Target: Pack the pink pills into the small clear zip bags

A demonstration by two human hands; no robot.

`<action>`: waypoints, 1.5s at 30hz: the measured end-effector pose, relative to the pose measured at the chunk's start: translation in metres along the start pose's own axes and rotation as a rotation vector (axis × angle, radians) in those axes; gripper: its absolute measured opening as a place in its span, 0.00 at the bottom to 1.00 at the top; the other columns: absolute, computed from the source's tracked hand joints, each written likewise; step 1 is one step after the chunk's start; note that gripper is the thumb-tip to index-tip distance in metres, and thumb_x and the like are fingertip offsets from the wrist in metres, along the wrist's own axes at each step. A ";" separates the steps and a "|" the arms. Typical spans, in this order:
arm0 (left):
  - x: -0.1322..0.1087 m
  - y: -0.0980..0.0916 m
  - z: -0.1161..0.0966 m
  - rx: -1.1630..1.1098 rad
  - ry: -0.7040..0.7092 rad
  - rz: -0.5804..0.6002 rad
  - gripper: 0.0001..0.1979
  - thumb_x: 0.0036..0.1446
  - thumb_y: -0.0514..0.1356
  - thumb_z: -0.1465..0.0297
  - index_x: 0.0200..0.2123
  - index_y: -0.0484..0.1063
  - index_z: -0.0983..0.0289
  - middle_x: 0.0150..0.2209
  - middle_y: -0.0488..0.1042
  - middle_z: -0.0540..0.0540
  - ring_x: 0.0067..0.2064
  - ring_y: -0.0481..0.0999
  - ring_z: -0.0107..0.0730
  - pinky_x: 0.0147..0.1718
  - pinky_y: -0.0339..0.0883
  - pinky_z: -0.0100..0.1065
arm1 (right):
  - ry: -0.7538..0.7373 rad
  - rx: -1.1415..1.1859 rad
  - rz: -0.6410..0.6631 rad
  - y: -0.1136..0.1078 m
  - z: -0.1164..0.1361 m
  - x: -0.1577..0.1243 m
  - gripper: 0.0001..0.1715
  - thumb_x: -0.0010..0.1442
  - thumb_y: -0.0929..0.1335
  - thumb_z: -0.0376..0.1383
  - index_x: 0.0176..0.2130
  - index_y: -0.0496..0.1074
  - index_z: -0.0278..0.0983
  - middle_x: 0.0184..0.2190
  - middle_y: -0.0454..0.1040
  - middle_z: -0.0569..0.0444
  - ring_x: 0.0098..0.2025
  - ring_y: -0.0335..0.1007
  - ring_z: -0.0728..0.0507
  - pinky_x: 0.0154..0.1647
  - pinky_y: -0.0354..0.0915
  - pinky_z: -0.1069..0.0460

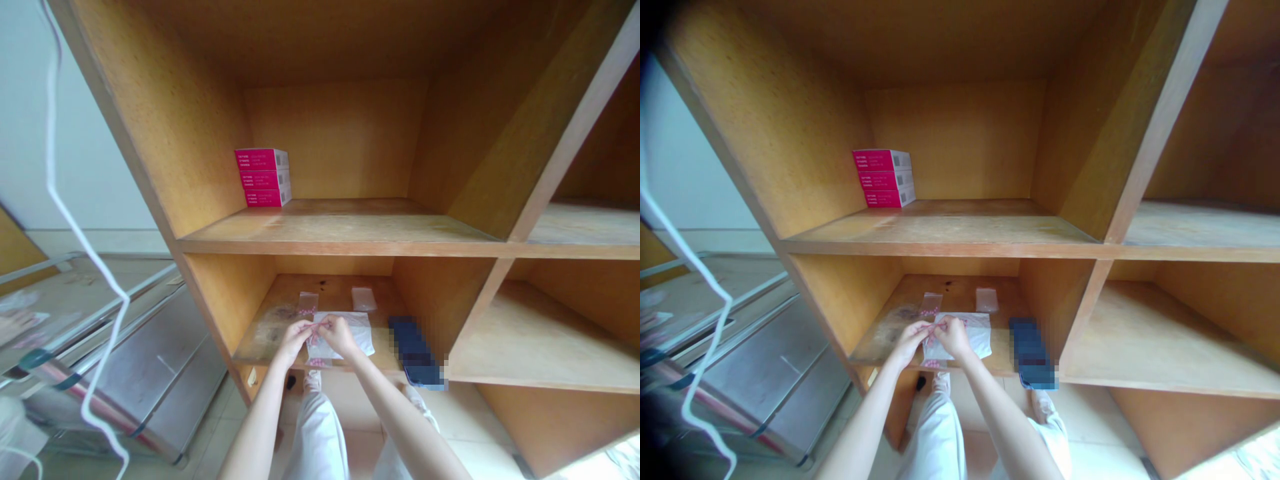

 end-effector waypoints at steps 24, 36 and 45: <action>-0.003 0.003 -0.003 -0.054 -0.081 0.013 0.17 0.46 0.60 0.59 0.33 0.74 0.67 0.29 0.76 0.57 0.28 0.73 0.32 0.29 0.64 0.31 | 0.012 0.146 0.094 -0.012 -0.003 -0.007 0.18 0.51 0.65 0.45 0.22 0.74 0.33 0.18 0.73 0.52 0.19 0.67 0.48 0.19 0.57 0.57; -0.004 0.004 -0.005 -0.172 -0.126 -0.018 0.19 0.46 0.60 0.59 0.37 0.73 0.67 0.32 0.77 0.58 0.31 0.75 0.33 0.33 0.67 0.33 | 0.021 0.299 0.068 -0.012 -0.004 -0.006 0.24 0.51 0.63 0.50 0.25 0.73 0.32 0.21 0.73 0.52 0.21 0.66 0.48 0.22 0.60 0.56; -0.004 0.004 -0.008 -0.157 -0.093 0.042 0.17 0.44 0.63 0.65 0.37 0.66 0.66 0.24 0.73 0.51 0.25 0.73 0.29 0.28 0.66 0.31 | 0.111 0.391 -0.183 -0.025 -0.006 0.003 0.27 0.53 0.61 0.51 0.33 0.72 0.31 0.22 0.73 0.49 0.20 0.66 0.47 0.19 0.60 0.55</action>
Point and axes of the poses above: each hand's wrist, its own x-axis towards the middle knuckle, its own y-axis out of the palm, z = x × y, the point moved 3 cm from there along x, towards the middle knuckle
